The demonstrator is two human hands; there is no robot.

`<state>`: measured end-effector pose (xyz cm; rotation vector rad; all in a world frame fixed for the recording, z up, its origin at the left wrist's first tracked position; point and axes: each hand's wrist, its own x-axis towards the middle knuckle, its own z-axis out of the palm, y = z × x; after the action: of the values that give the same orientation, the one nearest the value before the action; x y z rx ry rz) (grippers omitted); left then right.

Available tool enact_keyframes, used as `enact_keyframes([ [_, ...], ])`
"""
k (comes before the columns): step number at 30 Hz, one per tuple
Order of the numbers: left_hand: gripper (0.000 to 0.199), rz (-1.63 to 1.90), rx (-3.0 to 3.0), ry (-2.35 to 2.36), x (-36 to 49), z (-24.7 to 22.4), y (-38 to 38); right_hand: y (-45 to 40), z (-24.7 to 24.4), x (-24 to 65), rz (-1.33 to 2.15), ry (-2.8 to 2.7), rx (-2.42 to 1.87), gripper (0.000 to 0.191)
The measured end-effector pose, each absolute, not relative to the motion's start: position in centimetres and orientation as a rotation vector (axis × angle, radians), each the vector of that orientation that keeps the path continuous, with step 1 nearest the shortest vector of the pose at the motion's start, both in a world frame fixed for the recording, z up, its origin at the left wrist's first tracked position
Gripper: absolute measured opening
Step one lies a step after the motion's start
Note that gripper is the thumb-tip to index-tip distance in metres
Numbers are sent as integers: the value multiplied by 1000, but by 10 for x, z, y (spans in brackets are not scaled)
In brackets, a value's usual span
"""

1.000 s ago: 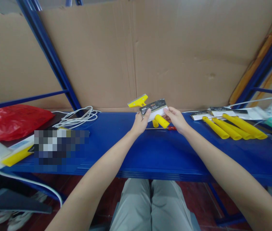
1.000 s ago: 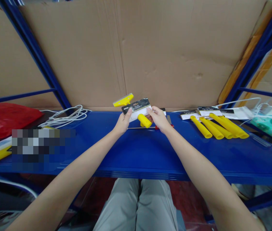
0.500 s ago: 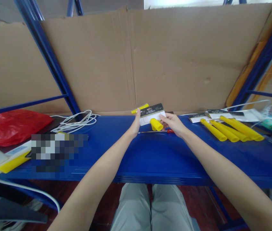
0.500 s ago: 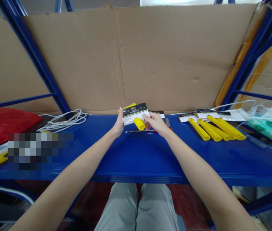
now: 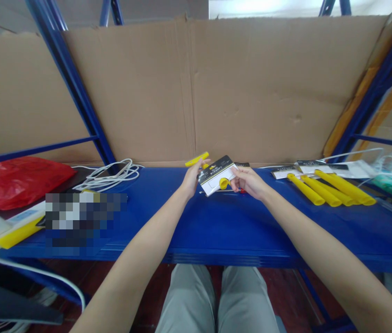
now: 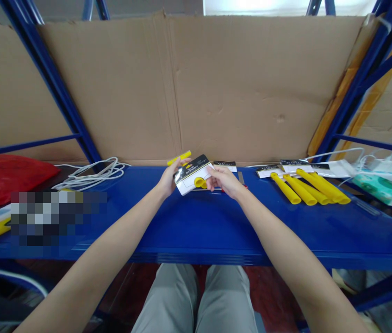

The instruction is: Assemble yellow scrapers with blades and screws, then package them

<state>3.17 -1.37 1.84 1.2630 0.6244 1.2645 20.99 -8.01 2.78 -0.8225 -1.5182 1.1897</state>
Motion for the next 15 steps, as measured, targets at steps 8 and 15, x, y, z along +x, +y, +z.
enact_keyframes([
  [8, 33, 1242, 1146, 549, 30, 17, -11, -81, 29, 213, 1299, -1542, -717, 32],
  [15, 36, 1314, 1060, 629, 33, 16, -2, -80, 28, 215, 1355, -1541, -713, 33],
])
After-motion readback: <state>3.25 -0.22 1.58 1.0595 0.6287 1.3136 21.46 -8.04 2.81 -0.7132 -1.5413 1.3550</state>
